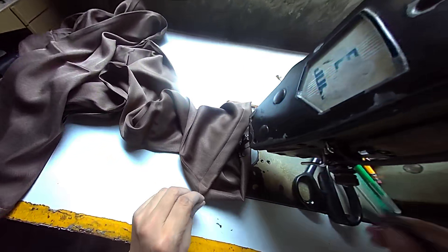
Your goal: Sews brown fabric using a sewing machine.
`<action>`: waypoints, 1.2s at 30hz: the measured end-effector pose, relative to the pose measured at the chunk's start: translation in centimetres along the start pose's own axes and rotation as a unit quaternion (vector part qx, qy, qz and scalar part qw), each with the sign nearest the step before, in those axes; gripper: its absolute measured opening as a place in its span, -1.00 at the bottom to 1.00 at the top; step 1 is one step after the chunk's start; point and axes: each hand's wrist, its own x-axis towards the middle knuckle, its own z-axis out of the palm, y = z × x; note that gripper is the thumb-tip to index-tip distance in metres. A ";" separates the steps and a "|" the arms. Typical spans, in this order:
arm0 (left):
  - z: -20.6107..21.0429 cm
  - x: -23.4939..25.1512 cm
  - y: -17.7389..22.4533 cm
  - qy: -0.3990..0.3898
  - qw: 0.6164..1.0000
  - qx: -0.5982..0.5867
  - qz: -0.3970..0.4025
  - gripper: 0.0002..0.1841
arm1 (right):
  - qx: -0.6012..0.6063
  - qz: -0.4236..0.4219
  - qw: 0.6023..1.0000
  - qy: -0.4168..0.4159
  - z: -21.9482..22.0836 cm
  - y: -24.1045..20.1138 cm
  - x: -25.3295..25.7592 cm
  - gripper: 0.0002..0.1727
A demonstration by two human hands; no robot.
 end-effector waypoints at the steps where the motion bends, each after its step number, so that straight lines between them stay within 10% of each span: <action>1: -0.2 -0.1 0.2 -0.001 1.000 -0.011 -0.015 -0.87 | 0.059 -0.003 0.997 -0.054 0.7 -1.7 0.2 -0.78; 15: -0.2 0.2 1.0 0.045 0.993 -0.099 -0.054 -0.85 | -0.100 -0.125 0.963 -0.216 8.8 -10.3 4.0 -0.57; 36: 0.2 0.2 0.9 0.043 0.992 -0.111 -0.043 -0.85 | -0.146 -0.144 0.971 -0.120 10.9 -10.1 3.0 -0.57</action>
